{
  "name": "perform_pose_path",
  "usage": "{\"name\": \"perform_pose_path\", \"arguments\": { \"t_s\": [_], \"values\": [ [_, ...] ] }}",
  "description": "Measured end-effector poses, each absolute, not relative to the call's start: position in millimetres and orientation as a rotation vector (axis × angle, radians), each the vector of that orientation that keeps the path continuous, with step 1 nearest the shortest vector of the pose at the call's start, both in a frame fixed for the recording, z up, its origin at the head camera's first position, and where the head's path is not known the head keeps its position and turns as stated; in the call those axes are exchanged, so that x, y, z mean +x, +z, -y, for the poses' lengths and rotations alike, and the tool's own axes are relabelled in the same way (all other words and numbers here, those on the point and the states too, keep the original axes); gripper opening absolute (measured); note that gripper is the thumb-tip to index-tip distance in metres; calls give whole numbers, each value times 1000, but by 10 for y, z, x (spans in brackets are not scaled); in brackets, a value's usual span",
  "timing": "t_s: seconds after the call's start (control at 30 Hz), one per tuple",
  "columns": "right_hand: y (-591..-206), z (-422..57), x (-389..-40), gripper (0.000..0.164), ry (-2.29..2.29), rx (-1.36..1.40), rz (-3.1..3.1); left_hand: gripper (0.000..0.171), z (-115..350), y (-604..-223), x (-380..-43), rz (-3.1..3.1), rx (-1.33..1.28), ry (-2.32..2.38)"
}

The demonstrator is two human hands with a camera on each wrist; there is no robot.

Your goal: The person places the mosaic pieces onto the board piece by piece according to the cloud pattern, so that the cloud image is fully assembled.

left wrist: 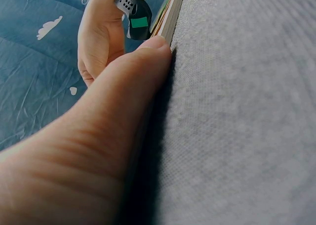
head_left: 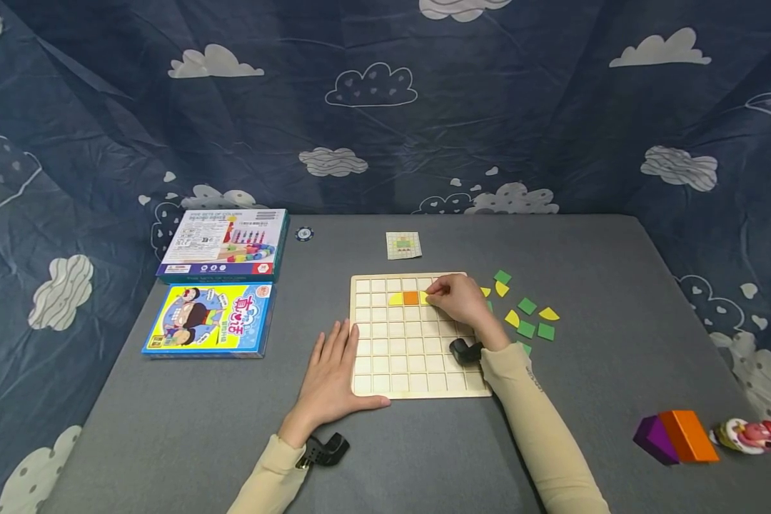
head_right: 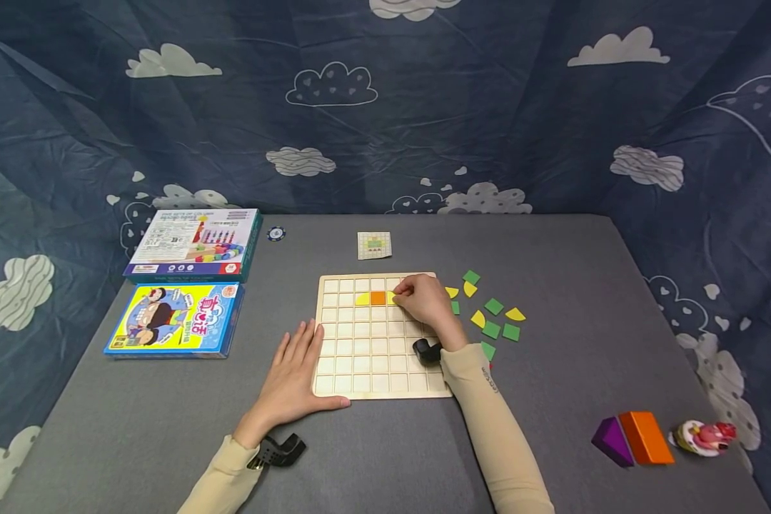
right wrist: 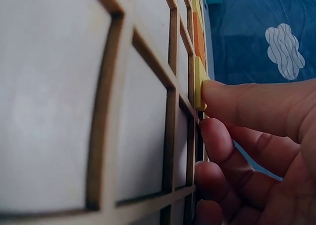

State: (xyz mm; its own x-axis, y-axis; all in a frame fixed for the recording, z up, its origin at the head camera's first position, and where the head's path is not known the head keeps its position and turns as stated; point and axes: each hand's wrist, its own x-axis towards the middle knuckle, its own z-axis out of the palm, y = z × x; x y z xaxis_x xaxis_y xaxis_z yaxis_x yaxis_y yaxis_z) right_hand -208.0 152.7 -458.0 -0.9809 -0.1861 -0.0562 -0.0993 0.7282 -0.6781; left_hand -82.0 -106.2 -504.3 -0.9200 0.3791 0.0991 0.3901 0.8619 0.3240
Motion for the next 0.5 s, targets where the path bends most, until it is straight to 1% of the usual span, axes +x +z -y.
{"name": "perform_pose_path", "arguments": {
  "t_s": [0.27, 0.5],
  "values": [
    [-4536, -1563, -2062, 8, -1057, -222, -2808, 127, 1063, -5060, -825, 2961, -637, -552],
    [-4531, -1614, -2039, 10, -1020, -289, -2805, 127, 1067, -5063, -821, 2953, -637, -557]
  ]
}}
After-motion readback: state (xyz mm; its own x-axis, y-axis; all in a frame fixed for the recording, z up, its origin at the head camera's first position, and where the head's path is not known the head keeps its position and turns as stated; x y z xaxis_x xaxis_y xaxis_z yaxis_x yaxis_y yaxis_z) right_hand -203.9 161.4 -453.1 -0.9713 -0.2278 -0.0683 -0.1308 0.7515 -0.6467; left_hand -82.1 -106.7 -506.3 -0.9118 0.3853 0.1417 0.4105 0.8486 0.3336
